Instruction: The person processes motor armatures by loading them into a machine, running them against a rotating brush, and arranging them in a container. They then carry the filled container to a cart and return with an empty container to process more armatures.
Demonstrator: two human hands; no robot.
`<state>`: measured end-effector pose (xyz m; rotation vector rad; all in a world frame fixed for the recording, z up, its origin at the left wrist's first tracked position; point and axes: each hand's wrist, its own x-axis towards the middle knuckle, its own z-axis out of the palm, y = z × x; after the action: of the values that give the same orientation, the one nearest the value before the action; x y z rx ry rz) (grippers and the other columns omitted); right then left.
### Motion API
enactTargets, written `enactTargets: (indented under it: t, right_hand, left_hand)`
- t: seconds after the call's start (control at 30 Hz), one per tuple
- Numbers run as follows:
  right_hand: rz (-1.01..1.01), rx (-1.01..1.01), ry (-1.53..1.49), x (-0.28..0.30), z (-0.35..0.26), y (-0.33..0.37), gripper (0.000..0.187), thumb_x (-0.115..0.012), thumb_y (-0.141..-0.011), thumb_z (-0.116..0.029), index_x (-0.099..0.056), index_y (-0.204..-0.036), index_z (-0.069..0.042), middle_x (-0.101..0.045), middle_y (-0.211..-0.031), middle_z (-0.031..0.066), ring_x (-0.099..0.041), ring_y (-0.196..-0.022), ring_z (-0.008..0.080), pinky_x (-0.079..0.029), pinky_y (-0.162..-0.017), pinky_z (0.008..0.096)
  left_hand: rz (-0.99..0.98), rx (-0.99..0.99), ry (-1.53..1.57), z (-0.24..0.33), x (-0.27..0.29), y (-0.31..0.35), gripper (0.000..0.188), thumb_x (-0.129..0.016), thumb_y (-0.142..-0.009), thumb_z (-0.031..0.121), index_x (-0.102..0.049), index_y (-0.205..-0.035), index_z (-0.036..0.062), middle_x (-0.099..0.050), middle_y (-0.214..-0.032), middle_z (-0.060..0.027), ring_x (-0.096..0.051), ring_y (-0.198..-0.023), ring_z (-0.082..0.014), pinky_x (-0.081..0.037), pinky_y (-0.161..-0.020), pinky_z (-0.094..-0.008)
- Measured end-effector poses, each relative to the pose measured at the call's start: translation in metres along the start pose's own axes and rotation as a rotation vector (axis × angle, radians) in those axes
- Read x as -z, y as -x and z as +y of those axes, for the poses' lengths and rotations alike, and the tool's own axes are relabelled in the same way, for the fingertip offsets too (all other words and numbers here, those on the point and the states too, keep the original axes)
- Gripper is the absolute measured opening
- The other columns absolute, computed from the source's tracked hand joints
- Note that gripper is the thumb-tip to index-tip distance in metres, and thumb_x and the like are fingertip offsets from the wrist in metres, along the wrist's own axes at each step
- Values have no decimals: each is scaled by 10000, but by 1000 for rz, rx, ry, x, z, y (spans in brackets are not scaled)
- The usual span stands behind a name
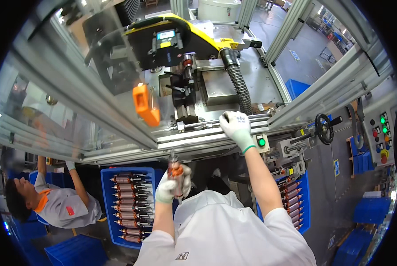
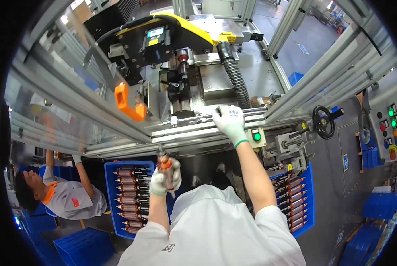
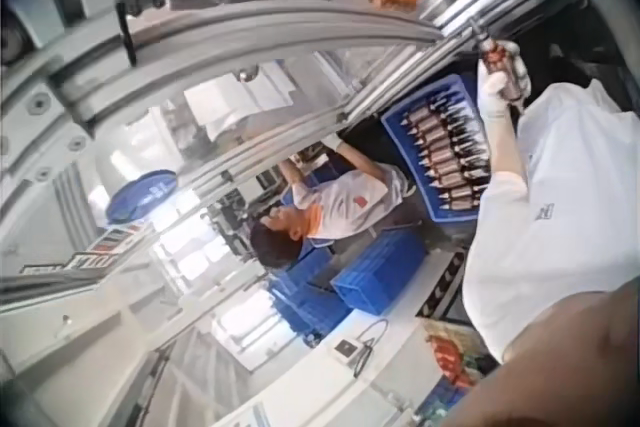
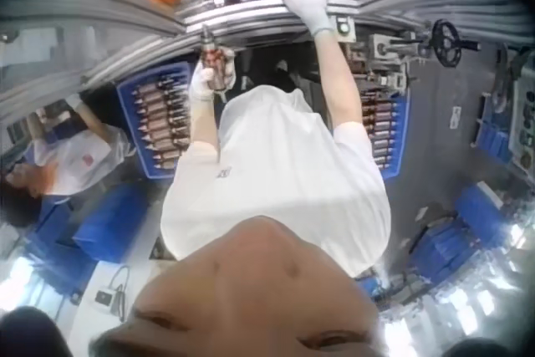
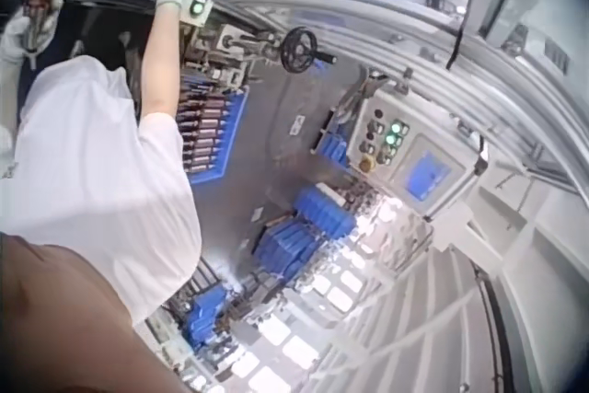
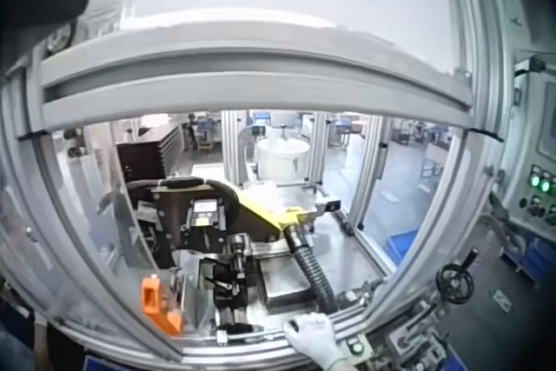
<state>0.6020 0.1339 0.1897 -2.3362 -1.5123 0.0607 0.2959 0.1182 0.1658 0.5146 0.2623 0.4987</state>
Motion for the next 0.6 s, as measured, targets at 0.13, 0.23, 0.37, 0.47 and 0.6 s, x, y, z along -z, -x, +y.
enactTargets:
  t: [0.13, 0.23, 0.37, 0.47, 0.6]
  right_hand:
    - [33, 87, 4, -10, 13, 3, 274, -514, -840, -333, -673, -784, -118, -655, -819, 102, -596, -832, 273, -417, -837, 400]
    - [1, 121, 31, -17, 16, 7, 261, -485, -868, -294, -666, -881, -107, -639, -956, 110, -579, -922, 263, -385, -907, 407]
    - [-38, 142, -54, -12, 24, 4, 236, -505, -840, -256, -689, -903, -123, -677, -887, 100, -603, -883, 282, -408, -867, 399]
    - [-190, 103, -20, -7, 18, -10, 286, -453, -858, -293, -690, -908, -139, -680, -859, 106, -623, -870, 298, -441, -823, 417]
    - [-334, 33, -476, 17, 16, -64, 391, -489, -841, -349, -649, -997, -28, -646, -1003, 204, -612, -965, 346, -451, -888, 410]
  left_hand:
    - [-51, -107, -129, 22, -41, -88, 626, -687, -756, 401, -484, -1195, 3, -547, -803, -60, -519, -578, -148, -434, -455, -287]
    - [44, -91, -27, 30, -24, -138, 500, -608, -851, 394, -499, -1184, 37, -562, -830, -72, -523, -622, -148, -421, -516, -283]
    - [46, -40, 119, 36, -18, -161, 435, -596, -872, 374, -511, -1121, 27, -570, -811, -85, -538, -614, -156, -430, -501, -287]
    - [38, -24, 217, 37, -12, -162, 446, -564, -894, 393, -515, -1126, 16, -560, -795, -81, -543, -607, -162, -440, -501, -301]
    - [72, -38, 206, 38, -12, -158, 452, -555, -893, 408, -519, -1133, 27, -557, -796, -80, -538, -602, -166, -452, -512, -309]
